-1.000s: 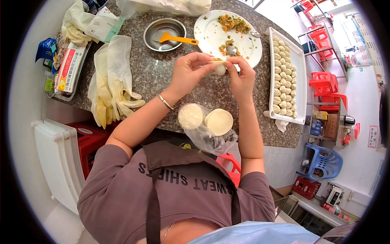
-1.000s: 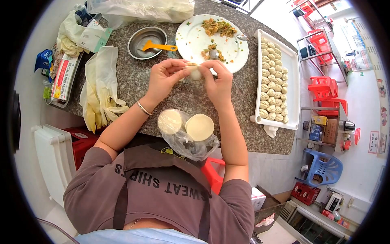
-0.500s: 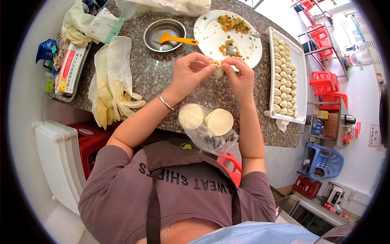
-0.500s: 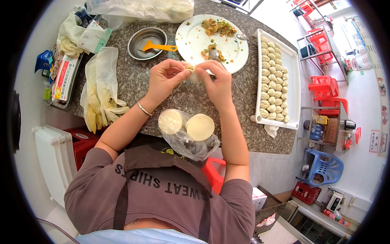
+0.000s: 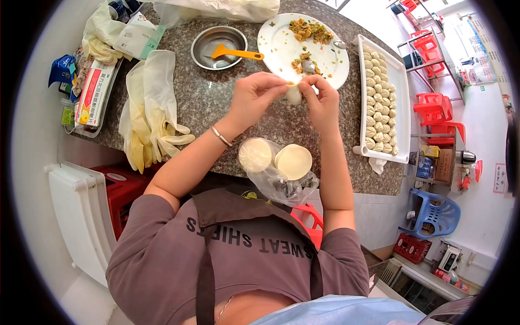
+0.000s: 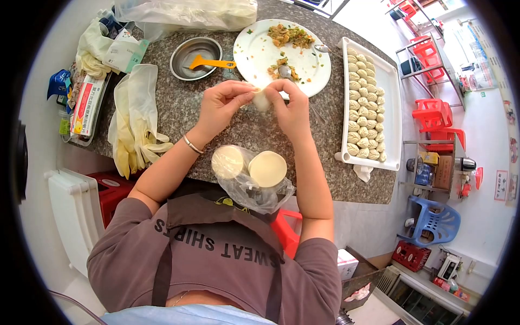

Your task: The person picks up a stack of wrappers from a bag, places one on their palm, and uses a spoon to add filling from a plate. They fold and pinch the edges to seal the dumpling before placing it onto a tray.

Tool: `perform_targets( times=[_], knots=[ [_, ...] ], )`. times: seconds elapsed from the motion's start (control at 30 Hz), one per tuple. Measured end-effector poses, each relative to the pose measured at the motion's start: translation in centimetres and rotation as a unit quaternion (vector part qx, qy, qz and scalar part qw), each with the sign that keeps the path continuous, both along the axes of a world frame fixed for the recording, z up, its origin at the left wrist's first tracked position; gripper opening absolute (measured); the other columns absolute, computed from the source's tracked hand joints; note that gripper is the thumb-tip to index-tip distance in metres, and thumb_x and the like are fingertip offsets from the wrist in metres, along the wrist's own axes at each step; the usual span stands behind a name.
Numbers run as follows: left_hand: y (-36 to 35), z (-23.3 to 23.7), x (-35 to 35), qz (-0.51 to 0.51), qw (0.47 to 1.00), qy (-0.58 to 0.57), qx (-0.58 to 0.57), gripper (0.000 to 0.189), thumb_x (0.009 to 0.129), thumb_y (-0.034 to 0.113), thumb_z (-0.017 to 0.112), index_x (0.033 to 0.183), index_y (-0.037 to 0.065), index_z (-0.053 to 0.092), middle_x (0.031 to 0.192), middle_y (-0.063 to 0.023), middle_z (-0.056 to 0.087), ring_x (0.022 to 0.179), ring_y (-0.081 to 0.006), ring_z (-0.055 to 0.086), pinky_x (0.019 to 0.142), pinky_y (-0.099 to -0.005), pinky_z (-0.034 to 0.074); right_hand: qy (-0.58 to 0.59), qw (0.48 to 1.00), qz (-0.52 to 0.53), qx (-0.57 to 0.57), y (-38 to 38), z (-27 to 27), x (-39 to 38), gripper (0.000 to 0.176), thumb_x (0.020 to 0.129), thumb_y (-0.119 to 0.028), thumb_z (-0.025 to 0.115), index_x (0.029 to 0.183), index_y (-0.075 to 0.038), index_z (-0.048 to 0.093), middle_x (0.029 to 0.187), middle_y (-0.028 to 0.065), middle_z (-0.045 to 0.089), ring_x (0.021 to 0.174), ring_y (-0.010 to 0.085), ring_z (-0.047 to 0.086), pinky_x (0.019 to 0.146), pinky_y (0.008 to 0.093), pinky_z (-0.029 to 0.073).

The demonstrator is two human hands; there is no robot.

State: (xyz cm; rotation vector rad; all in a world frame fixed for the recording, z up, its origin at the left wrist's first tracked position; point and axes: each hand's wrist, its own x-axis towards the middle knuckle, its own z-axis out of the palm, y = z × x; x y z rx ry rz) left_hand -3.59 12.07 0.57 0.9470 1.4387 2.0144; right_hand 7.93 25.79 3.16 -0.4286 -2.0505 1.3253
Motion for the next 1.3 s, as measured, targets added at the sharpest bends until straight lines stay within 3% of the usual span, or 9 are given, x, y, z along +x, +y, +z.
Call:
perform_targets(
  times=[0.17,0.3,0.4,0.47,0.7,0.77,0.83,1.23,1.3],
  knots=[
    [-0.4,0.2,0.1,-0.017,0.999,0.039,-0.004,0.013,0.086,-0.001,0.067,0.099,-0.002,0.07,0.104,-0.0103,0.068,0.09,-0.0127,0.065,0.079,-0.0235,0.055,-0.037,0.997,0.065,0.033,0.1,0.9,0.1,0.009,0.084,-0.007,0.066,0.085,0.001,0.063,0.083,0.0074,0.064,0.081,0.0172,0.06,0.076,0.0293,0.046],
    [-0.2,-0.1,0.2,-0.003,0.999,0.04,0.003,0.013,0.086,0.001,0.068,0.099,-0.002,0.07,0.103,-0.01,0.068,0.09,-0.0127,0.065,0.078,-0.0237,0.055,-0.023,0.999,0.028,0.024,-0.6,0.6,-0.1,0.008,0.083,-0.006,0.067,0.083,0.001,0.063,0.083,0.008,0.065,0.08,0.0191,0.061,0.076,0.0302,0.047],
    [-0.1,0.3,0.4,0.021,1.0,-0.018,0.011,0.012,0.084,0.005,0.071,0.094,-0.001,0.071,0.097,-0.0081,0.07,0.086,-0.0126,0.068,0.076,-0.0242,0.056,-0.005,0.995,0.012,0.096,-0.9,1.0,-0.3,0.007,0.082,-0.005,0.067,0.083,0.001,0.064,0.082,0.0093,0.065,0.08,0.0214,0.062,0.075,0.0307,0.047],
    [-0.1,0.3,0.3,0.017,1.0,0.008,-0.002,0.012,0.084,0.006,0.071,0.093,-0.001,0.071,0.096,-0.0079,0.07,0.086,-0.0125,0.067,0.075,-0.0243,0.056,-0.023,0.992,0.028,0.124,-0.9,1.1,-0.2,0.007,0.082,-0.006,0.067,0.084,0.001,0.065,0.083,0.0108,0.066,0.081,0.0227,0.063,0.075,0.0308,0.048],
    [0.0,-0.3,-0.2,-0.036,0.999,-0.009,-0.018,0.013,0.088,0.003,0.067,0.1,-0.003,0.069,0.101,-0.0072,0.065,0.089,-0.0102,0.062,0.077,-0.0224,0.052,0.001,0.999,-0.02,0.041,-0.7,0.1,-0.2,0.008,0.083,-0.006,0.066,0.083,0.001,0.064,0.081,0.0096,0.065,0.079,0.0217,0.062,0.075,0.0301,0.047],
    [-0.1,-0.2,-0.3,-0.042,0.999,0.014,-0.018,0.013,0.088,0.002,0.067,0.099,-0.003,0.07,0.101,-0.007,0.065,0.089,-0.0101,0.062,0.077,-0.0223,0.052,-0.059,0.998,0.024,-0.01,-0.2,0.4,0.1,0.008,0.083,-0.007,0.066,0.083,0.001,0.063,0.082,0.0089,0.064,0.079,0.0214,0.061,0.075,0.0305,0.047],
    [-0.3,0.0,-0.2,-0.048,0.998,0.037,-0.018,0.013,0.088,0.002,0.067,0.099,-0.003,0.07,0.102,-0.0069,0.065,0.089,-0.0101,0.061,0.077,-0.0221,0.052,-0.056,0.997,0.04,0.026,-0.2,1.0,0.1,0.008,0.083,-0.007,0.066,0.084,0.001,0.063,0.083,0.0089,0.064,0.079,0.0214,0.06,0.075,0.0309,0.047],
    [0.1,-0.6,-0.1,-0.046,0.998,-0.035,-0.006,0.014,0.086,0.006,0.069,0.097,-0.001,0.066,0.093,-0.0067,0.07,0.086,-0.0127,0.068,0.076,-0.024,0.055,-0.022,0.992,0.031,0.118,-1.1,1.1,-0.3,0.007,0.083,-0.005,0.066,0.083,0.0,0.063,0.08,0.0094,0.064,0.078,0.0223,0.061,0.074,0.0322,0.047],
    [0.2,-0.3,0.1,-0.054,0.993,-0.108,0.007,0.014,0.086,0.005,0.069,0.098,-0.001,0.066,0.094,-0.0075,0.07,0.087,-0.0125,0.068,0.076,-0.0242,0.055,-0.005,0.993,0.014,0.119,-1.0,0.7,-0.3,0.006,0.083,-0.005,0.066,0.083,0.0,0.064,0.08,0.0095,0.064,0.078,0.0221,0.061,0.074,0.0322,0.047]
  ],
)
